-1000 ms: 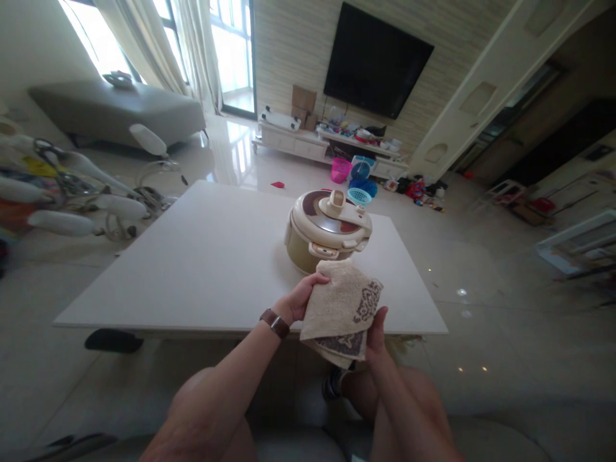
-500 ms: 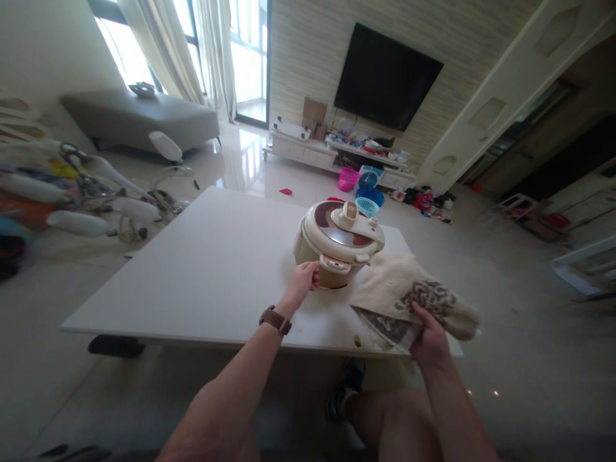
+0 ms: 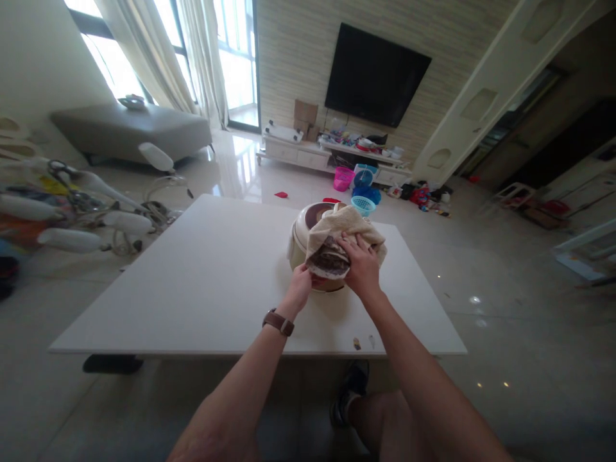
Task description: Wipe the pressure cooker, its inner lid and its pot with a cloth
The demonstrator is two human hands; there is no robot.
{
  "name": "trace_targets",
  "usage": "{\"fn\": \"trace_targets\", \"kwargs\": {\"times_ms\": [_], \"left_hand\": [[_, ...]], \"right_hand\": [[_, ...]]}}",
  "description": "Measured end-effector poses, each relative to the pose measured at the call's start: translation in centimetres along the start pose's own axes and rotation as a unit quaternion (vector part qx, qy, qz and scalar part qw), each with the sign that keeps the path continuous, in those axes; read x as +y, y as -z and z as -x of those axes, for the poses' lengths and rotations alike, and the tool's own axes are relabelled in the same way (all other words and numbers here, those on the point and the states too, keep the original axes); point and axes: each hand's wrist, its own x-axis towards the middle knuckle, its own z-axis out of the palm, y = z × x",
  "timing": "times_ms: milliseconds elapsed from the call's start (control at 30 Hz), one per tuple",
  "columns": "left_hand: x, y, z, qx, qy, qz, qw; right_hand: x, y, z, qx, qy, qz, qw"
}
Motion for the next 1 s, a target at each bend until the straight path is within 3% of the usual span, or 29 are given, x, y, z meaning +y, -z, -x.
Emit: {"fn": "trace_targets", "kwargs": {"times_ms": [200, 400, 500, 600, 733, 900, 1000], "left_hand": [[-0.4, -0.3, -0.1, 0.009, -0.033, -0.026, 0.999], [-1.6, -1.0, 0.5, 0.024, -0.058, -0.013, 0.998], [-2.0, -1.2, 1.0, 0.016, -0.052, -0.027, 0.998], [-2.1, -1.2, 1.4, -0.002, -0.039, -0.032, 0.999], [-2.2, -1.2, 1.6, -0.004, -0.023, -0.030, 0.999], [-2.0, -1.2, 1.5, -0.009, -0.024, -0.033, 0.999], [-1.8, -1.1, 1.6, -0.010, -0.025, -0.038, 0.999]], "right_hand": [[2.9, 0.9, 1.7, 0.057, -0.092, -0.059, 0.992], [1.5, 0.9, 0.9, -0.003, -0.001, -0.028, 1.000], [3.0, 1.2, -0.2, 0.032, -0.030, -0.070, 0.997], [4.7, 1.0, 0.7, 0.073, -0.077, -0.109, 0.988], [5.0, 0.7, 1.8, 0.048, -0.051, -0.091, 0.993], [5.8, 1.6, -3.1, 0.063, -0.111, -0.058, 0.990], [6.5, 1.9, -5.5, 0.070, -0.104, -0.053, 0.991]]}}
